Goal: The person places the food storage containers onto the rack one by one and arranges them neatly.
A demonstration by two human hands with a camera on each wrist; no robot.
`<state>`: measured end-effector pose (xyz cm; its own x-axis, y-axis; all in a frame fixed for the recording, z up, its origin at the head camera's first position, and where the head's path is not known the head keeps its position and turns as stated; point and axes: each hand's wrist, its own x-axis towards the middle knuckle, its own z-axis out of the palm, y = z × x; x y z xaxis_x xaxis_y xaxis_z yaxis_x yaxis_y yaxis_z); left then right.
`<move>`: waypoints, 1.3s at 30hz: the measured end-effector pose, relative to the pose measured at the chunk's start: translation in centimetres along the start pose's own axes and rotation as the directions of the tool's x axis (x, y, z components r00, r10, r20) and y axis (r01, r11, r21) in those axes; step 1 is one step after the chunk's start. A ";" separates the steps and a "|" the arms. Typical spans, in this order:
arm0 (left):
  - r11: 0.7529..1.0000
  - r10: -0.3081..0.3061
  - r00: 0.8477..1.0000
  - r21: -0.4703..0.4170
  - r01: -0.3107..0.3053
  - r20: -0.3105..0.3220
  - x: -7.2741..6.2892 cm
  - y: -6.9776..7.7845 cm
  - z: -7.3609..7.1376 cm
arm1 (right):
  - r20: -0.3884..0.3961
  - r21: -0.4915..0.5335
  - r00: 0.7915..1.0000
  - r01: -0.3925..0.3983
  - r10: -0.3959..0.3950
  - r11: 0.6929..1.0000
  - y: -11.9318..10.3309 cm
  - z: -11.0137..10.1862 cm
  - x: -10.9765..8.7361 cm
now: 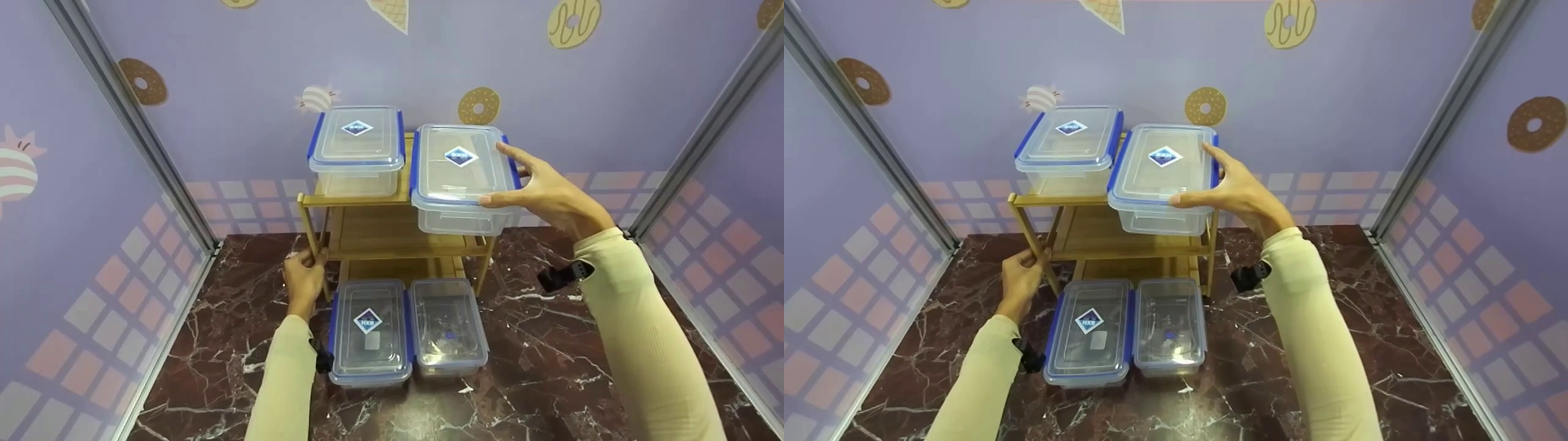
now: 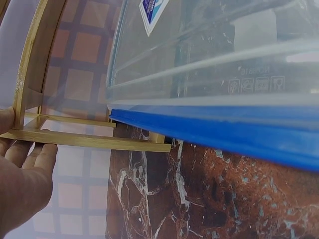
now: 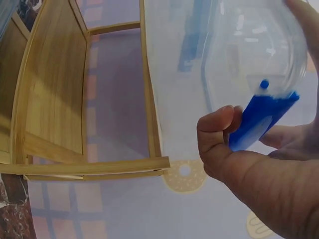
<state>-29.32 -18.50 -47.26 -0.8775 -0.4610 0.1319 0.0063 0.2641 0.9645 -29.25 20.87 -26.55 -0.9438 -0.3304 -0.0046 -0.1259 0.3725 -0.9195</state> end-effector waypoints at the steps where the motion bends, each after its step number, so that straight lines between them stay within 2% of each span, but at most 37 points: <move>1: 1.000 0.002 1.000 0.002 -0.002 -0.003 0.0 0.0 0.0 | -0.010 -0.009 1.000 -0.004 0.004 1.000 0.0 0.1 0.0; 7: 1.000 0.016 1.000 0.017 -0.016 -0.015 0.0 -0.1 0.0 | -0.079 0.029 0.997 0.007 -0.005 1.000 0.4 0.4 0.3; 17: 0.999 0.015 1.000 0.046 -0.014 -0.015 -0.1 0.0 0.0 | -0.202 0.175 0.975 0.126 -0.089 0.977 1.8 1.2 0.7; 25: 0.999 0.015 1.000 0.032 -0.015 0.004 -0.1 -0.2 -0.1 | -0.247 0.101 0.961 0.152 -0.123 0.983 1.8 1.8 1.0; 39: 0.999 0.009 1.000 0.040 -0.009 -0.001 -0.1 -0.1 -0.1 | -0.288 0.121 0.952 0.145 -0.105 0.982 1.8 2.4 1.6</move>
<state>-29.15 -18.58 -47.34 -0.8770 -0.4594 0.1410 -0.0051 0.3022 0.9532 -30.22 18.94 -29.10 -0.9731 -0.1043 0.2054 -0.2236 0.2129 -0.9511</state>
